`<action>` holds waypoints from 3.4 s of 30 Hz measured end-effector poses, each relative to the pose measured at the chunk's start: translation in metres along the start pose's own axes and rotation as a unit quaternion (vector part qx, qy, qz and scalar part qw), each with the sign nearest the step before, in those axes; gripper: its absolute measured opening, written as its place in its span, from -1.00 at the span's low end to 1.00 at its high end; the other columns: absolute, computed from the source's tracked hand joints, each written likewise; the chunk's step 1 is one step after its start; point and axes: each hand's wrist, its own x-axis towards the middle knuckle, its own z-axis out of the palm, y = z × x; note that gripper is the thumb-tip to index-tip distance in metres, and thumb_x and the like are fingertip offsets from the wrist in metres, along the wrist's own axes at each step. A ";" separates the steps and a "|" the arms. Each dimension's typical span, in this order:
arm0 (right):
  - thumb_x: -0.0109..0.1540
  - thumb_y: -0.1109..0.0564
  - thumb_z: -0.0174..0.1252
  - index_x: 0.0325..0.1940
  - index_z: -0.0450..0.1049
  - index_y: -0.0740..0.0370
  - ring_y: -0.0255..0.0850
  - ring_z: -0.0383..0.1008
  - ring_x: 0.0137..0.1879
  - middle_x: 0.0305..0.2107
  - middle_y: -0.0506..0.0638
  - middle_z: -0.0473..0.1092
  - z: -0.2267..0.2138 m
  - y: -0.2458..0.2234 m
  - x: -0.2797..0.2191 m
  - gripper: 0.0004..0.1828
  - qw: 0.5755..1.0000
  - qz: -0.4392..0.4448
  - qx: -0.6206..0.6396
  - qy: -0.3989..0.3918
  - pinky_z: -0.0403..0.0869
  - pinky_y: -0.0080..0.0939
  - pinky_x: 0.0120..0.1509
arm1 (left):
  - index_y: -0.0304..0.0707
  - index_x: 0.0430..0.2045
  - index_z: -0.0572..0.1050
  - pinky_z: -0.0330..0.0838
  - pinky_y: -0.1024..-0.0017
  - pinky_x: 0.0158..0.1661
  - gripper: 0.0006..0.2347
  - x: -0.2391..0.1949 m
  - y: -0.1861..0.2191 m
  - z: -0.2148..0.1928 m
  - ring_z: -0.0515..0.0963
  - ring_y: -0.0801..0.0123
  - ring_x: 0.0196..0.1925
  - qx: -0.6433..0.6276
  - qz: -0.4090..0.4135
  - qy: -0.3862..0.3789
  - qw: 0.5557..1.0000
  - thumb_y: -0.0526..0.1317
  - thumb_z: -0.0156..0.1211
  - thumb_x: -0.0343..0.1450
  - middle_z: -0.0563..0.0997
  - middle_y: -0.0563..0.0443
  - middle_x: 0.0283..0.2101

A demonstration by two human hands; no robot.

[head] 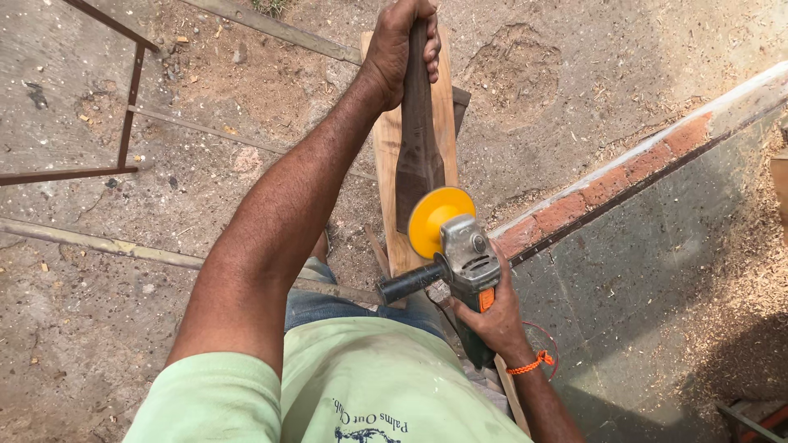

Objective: The person uses an angle grinder with a sanding disc to smooth the surface of a wooden piece. They hold the wood steady with one hand while moving the tool along its length, periodically repositioning the wood to access different areas.

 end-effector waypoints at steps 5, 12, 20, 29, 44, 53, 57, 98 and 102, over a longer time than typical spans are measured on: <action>0.00 0.17 0.47 0.59 -0.16 0.17 0.06 0.43 0.31 0.23 0.29 0.33 -0.004 0.007 -0.013 0.24 1.000 0.002 0.002 0.016 0.43 0.04 0.36 | -0.19 -0.52 0.45 0.65 0.30 -0.47 -0.70 0.003 -0.006 0.008 0.56 0.44 -0.62 0.024 0.052 0.071 0.996 0.05 0.12 0.42 0.50 0.06 -0.66; 0.00 0.18 0.45 0.59 -0.16 0.09 0.08 0.46 0.34 0.25 0.31 0.36 0.005 -0.010 0.010 0.23 0.998 -0.027 -0.037 0.030 0.47 0.03 0.34 | -0.22 -0.46 0.46 0.71 0.31 -0.37 -0.75 0.014 -0.016 0.013 0.64 0.45 -0.55 0.016 0.045 0.105 0.993 -0.02 0.23 0.42 0.54 0.06 -0.61; 0.05 0.13 0.44 0.60 -0.18 0.08 0.07 0.50 0.28 0.21 0.28 0.39 -0.008 -0.005 0.067 0.20 0.996 -0.054 -0.072 0.010 0.51 -0.02 0.34 | -0.20 -0.42 0.44 0.75 0.36 -0.28 -0.72 0.022 -0.027 -0.002 0.66 0.46 -0.48 -0.009 0.025 0.069 0.997 0.03 0.14 0.46 0.55 0.06 -0.57; 0.00 0.15 0.44 0.58 -0.14 0.05 0.06 0.54 0.24 0.15 0.24 0.44 0.000 -0.010 0.056 0.20 0.996 -0.042 -0.073 -0.017 0.52 0.02 0.26 | -0.22 -0.45 0.46 0.73 0.32 -0.35 -0.79 0.022 -0.015 0.001 0.63 0.47 -0.53 0.023 -0.003 0.108 0.994 -0.07 0.19 0.40 0.54 0.07 -0.60; 0.02 0.13 0.43 0.59 -0.18 0.01 0.18 0.52 0.25 0.18 0.31 0.41 -0.014 -0.029 0.101 0.21 0.989 -0.105 -0.103 -0.009 0.52 0.06 0.28 | -0.27 -0.36 0.45 0.75 0.21 -0.15 -0.77 0.021 0.005 -0.010 0.67 0.43 -0.41 0.048 -0.078 0.065 0.994 -0.08 0.16 0.36 0.54 0.02 -0.52; 0.01 0.11 0.42 0.59 -0.19 0.02 0.10 0.55 0.21 0.16 0.26 0.43 -0.022 -0.014 0.092 0.22 0.992 -0.062 -0.105 -0.030 0.54 0.05 0.28 | -0.30 -0.29 0.46 0.80 0.16 -0.08 -0.76 0.019 0.007 -0.025 0.69 0.41 -0.34 0.062 -0.074 0.066 0.993 -0.07 0.10 0.40 0.51 0.02 -0.46; 0.02 0.12 0.43 0.60 -0.15 0.02 0.11 0.55 0.25 0.17 0.25 0.45 -0.019 0.003 0.060 0.20 0.996 -0.048 -0.073 -0.021 0.50 0.06 0.32 | -0.31 -0.29 0.45 0.79 0.18 -0.06 -0.75 0.018 0.004 -0.033 0.70 0.40 -0.34 0.058 -0.086 0.077 0.992 -0.06 0.09 0.42 0.53 -0.01 -0.46; 0.03 0.09 0.41 0.58 -0.16 0.06 0.17 0.57 0.14 0.09 0.31 0.46 0.004 -0.018 0.027 0.19 0.987 -0.055 -0.148 0.029 0.55 0.08 0.15 | -0.28 -0.50 0.38 0.55 0.42 -0.53 -0.75 0.018 -0.020 0.030 0.53 0.54 -0.55 0.097 0.018 0.302 0.948 -0.06 0.12 0.43 0.44 0.09 -0.54; 0.02 0.11 0.43 0.58 -0.17 0.06 0.12 0.57 0.15 0.09 0.29 0.46 0.005 -0.014 0.034 0.20 0.990 -0.041 -0.130 0.030 0.56 0.06 0.16 | -0.20 -0.52 0.40 0.61 0.47 -0.49 -0.80 0.010 -0.011 0.033 0.57 0.56 -0.54 0.093 0.027 0.261 0.961 -0.08 0.15 0.38 0.47 0.10 -0.57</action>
